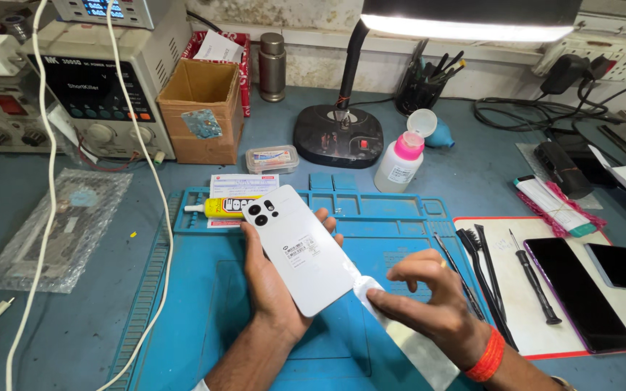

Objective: The person uses a screwdriver to unscrew and work on the internal components of a disassembled smartphone on a repair mat. They then place the phone into a testing machine at a nearby station, peel a protective strip from a white phone back cover, and press the cover onto the phone body.

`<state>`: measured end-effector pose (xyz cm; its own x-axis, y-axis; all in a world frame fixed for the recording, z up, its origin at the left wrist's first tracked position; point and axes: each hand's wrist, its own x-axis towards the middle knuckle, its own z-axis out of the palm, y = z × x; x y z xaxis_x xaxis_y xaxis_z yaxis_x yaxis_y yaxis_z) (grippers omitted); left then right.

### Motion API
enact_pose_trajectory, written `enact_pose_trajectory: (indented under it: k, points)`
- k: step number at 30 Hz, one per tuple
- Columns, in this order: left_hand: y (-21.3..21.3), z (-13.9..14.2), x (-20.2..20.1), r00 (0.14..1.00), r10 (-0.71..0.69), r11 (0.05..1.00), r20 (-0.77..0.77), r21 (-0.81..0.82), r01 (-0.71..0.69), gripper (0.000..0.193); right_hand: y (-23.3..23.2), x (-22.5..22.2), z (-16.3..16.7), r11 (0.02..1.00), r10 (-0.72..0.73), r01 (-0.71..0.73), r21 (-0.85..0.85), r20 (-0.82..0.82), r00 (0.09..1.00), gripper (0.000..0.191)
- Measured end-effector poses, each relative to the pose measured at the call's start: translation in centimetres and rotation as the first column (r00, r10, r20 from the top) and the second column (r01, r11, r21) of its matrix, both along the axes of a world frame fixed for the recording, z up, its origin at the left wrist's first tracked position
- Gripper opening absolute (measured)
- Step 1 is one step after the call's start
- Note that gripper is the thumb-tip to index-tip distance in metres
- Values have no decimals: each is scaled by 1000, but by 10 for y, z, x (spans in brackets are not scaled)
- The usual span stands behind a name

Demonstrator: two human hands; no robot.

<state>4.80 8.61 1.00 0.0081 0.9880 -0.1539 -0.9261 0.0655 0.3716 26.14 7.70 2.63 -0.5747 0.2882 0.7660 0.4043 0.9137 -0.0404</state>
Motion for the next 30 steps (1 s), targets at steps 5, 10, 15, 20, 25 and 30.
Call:
enact_pose_trajectory:
  k: [5, 10, 15, 20, 25, 30]
  points:
    - [0, 0, 0, 1000, 5, 1000, 0, 2, -5, 91, -6, -2, 2, 998, 13, -12, 68, -15, 1000, 29]
    - [0, 3, -3, 998, 48, 998, -31, 31, -47, 91, -10, -11, 7, 993, -72, 54, -103, -174, 982, 19]
    - [-5, 5, 3, 991, 60, 993, -116, 108, -47, 90, -5, -15, 9, 454, -417, -162, -876, -370, 830, 14]
    - [-8, 5, 3, 977, 74, 987, -200, 154, -43, 91, -5, -20, 3, 182, -504, -193, -964, -261, 823, 24]
    - [-6, 2, 4, 971, 81, 984, -226, 173, -42, 90, -6, -24, -3, 222, -539, -248, -943, -331, 775, 22]
    - [-7, 0, 6, 973, 65, 979, -221, 205, -19, 91, -4, -24, -8, 280, -523, -206, -938, -329, 786, 23]
